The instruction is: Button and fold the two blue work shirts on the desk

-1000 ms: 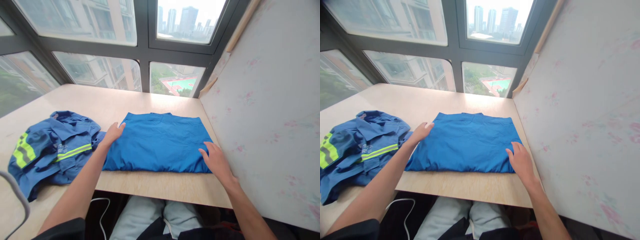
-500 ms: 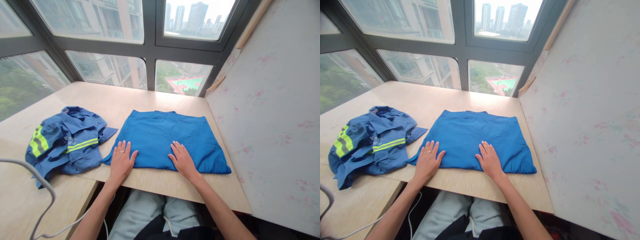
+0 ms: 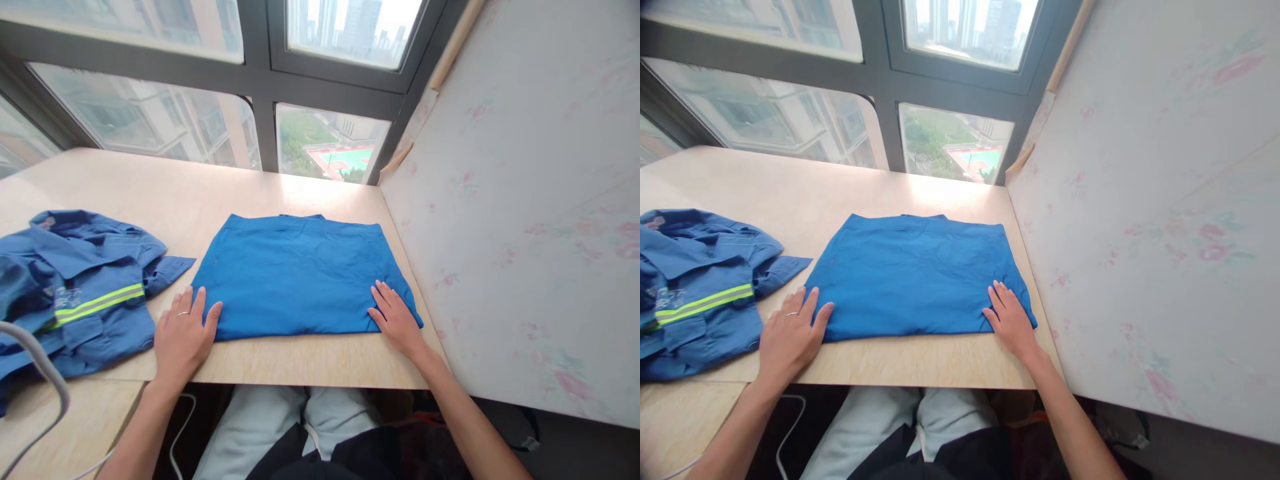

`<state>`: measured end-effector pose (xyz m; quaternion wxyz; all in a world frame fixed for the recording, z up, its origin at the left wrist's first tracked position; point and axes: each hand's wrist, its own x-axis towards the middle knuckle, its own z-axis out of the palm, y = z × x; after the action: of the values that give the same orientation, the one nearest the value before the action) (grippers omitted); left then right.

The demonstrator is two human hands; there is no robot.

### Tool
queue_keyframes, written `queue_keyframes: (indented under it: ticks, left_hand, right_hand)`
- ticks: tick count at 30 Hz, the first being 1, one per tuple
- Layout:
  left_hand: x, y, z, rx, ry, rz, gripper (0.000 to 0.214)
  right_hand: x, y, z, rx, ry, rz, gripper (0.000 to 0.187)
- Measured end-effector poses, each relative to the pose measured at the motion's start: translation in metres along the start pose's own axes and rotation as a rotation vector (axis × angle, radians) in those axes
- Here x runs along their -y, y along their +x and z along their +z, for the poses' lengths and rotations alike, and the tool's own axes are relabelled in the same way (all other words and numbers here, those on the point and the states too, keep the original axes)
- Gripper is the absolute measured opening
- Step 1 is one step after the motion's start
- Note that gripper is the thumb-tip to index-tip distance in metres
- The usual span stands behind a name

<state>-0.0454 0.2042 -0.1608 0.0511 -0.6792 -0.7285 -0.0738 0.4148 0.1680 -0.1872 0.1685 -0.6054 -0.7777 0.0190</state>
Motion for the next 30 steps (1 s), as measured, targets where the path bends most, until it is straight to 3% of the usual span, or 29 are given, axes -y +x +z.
queue_keyframes:
  ticks: [5,14,23,26,30]
  left_hand:
    - [0.004,0.000,-0.001,-0.027,-0.012,-0.022,0.075]
    - [-0.014,0.005,-0.003,-0.006,0.002,-0.033,0.070]
    - [-0.008,0.015,-0.003,-0.033,0.062,0.012,0.072]
    - [-0.003,0.017,-0.009,0.014,0.024,-0.007,0.073]
    - [0.008,0.015,-0.021,0.131,-0.110,-0.141,0.076]
  right_hand:
    - [-0.004,-0.004,0.002,-0.021,-0.063,0.064,0.061]
    - [-0.017,-0.026,0.003,-0.026,-0.183,0.196,0.066]
    - [0.000,-0.062,0.009,-0.040,-0.260,0.233,0.068]
    - [0.001,-0.066,0.011,-0.037,-0.267,0.242,0.069]
    - [-0.005,-0.056,0.010,0.030,-0.246,0.273,0.071]
